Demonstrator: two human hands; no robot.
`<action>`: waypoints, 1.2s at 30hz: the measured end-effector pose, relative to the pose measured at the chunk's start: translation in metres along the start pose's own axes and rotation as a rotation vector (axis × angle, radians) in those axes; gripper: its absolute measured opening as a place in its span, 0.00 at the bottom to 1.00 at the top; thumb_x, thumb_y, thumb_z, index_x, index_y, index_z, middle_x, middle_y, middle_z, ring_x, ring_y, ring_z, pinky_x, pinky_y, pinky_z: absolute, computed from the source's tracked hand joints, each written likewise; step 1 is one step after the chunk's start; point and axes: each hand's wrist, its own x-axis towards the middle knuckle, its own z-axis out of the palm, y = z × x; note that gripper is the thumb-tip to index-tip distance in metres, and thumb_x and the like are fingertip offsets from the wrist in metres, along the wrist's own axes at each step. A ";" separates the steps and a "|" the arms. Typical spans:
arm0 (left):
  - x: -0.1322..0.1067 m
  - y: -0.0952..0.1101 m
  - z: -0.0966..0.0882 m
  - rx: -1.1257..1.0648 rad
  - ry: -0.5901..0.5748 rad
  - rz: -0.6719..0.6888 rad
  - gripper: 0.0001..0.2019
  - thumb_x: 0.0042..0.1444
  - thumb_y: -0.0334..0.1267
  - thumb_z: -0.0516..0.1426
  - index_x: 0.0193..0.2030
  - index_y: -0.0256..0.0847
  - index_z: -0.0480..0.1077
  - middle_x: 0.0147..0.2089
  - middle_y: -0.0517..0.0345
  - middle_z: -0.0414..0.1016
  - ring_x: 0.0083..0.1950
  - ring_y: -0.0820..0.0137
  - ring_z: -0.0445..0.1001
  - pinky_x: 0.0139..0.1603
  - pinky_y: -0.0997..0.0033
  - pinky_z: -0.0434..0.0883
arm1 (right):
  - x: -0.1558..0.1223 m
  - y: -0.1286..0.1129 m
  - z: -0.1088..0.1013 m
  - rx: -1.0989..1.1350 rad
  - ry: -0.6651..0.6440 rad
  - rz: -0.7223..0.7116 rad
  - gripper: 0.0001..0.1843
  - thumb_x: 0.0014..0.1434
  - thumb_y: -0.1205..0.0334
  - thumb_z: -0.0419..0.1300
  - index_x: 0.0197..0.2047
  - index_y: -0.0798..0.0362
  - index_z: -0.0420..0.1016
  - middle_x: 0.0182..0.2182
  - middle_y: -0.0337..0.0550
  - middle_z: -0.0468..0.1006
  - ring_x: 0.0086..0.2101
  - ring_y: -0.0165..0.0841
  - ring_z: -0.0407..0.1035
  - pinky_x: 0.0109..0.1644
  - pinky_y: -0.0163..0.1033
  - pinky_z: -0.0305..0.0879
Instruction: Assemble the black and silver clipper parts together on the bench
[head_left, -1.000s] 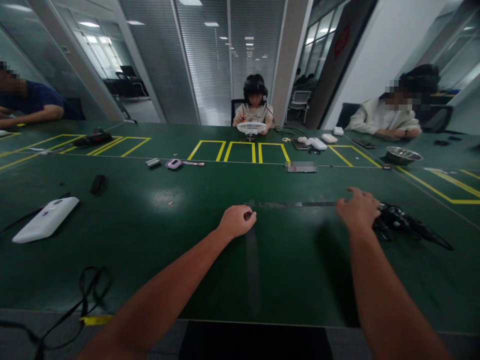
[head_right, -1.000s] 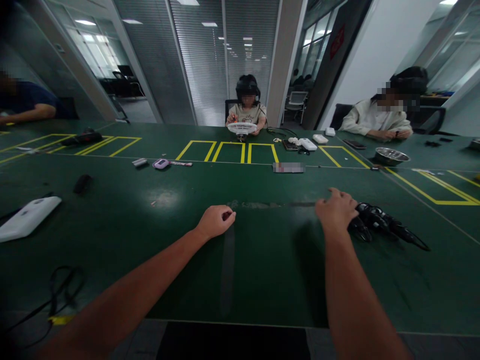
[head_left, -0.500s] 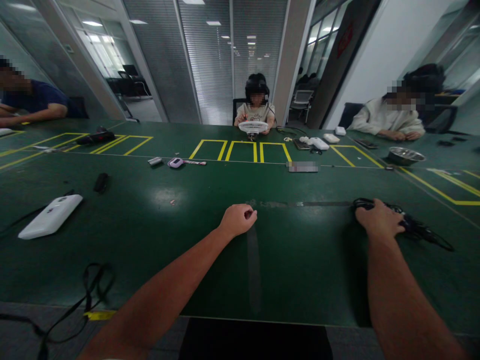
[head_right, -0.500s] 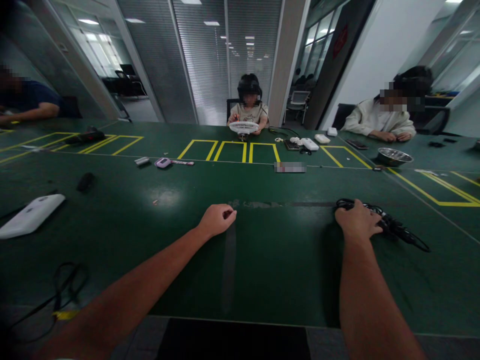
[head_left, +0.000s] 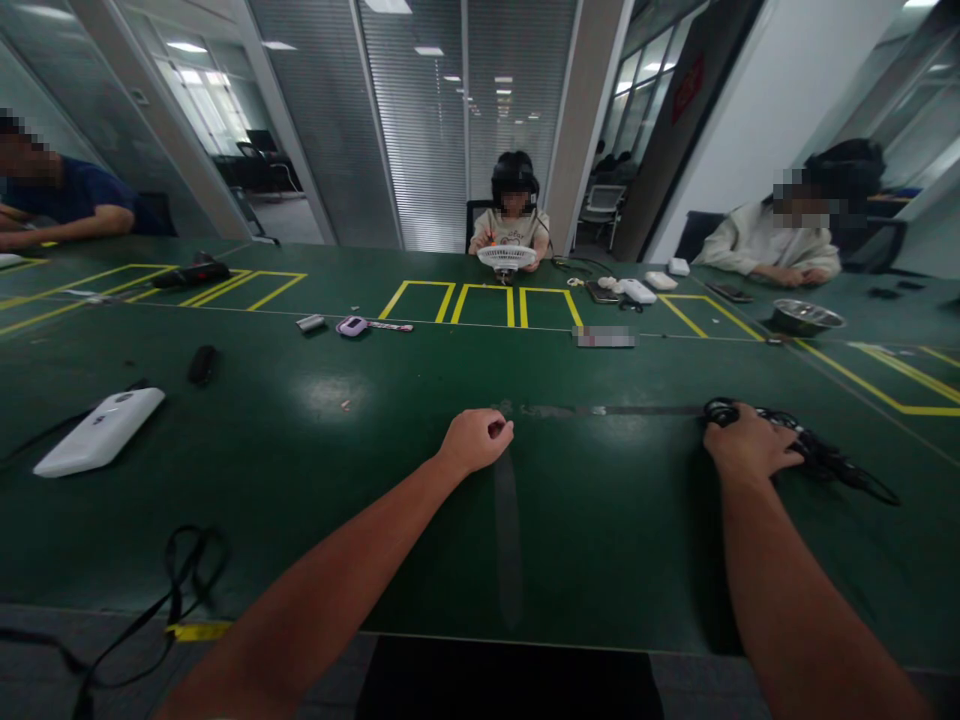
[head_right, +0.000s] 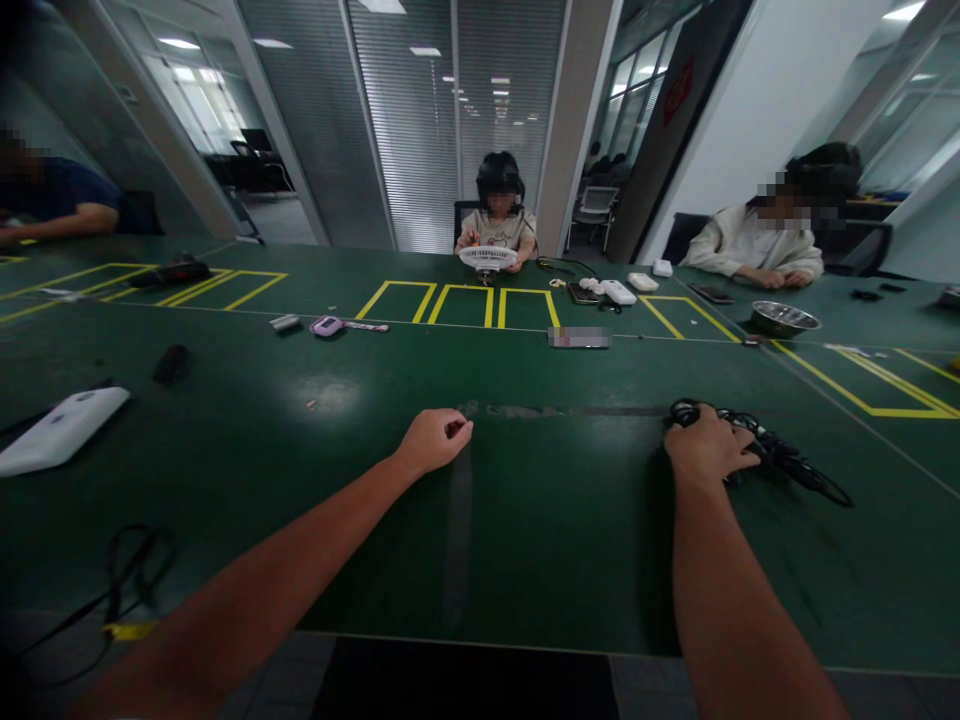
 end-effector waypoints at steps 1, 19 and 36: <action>0.000 0.000 0.000 -0.002 0.002 0.003 0.18 0.63 0.46 0.50 0.31 0.37 0.73 0.28 0.57 0.72 0.28 0.71 0.67 0.32 0.70 0.63 | 0.001 0.001 0.001 0.008 0.001 0.008 0.25 0.56 0.56 0.57 0.57 0.48 0.69 0.55 0.64 0.68 0.58 0.54 0.49 0.53 0.61 0.44; 0.003 -0.001 0.003 -0.025 0.053 0.037 0.14 0.62 0.43 0.52 0.33 0.37 0.73 0.30 0.56 0.72 0.29 0.70 0.67 0.33 0.70 0.63 | -0.079 -0.068 -0.020 0.209 -0.019 -0.606 0.24 0.58 0.58 0.59 0.59 0.47 0.68 0.53 0.50 0.73 0.53 0.50 0.60 0.52 0.58 0.53; 0.003 0.004 0.005 -0.089 0.080 0.287 0.12 0.56 0.37 0.59 0.46 0.39 0.71 0.43 0.52 0.74 0.44 0.63 0.69 0.47 0.62 0.67 | -0.160 -0.108 -0.016 0.533 -0.317 -1.336 0.28 0.57 0.63 0.63 0.61 0.46 0.66 0.54 0.45 0.73 0.51 0.41 0.64 0.54 0.51 0.59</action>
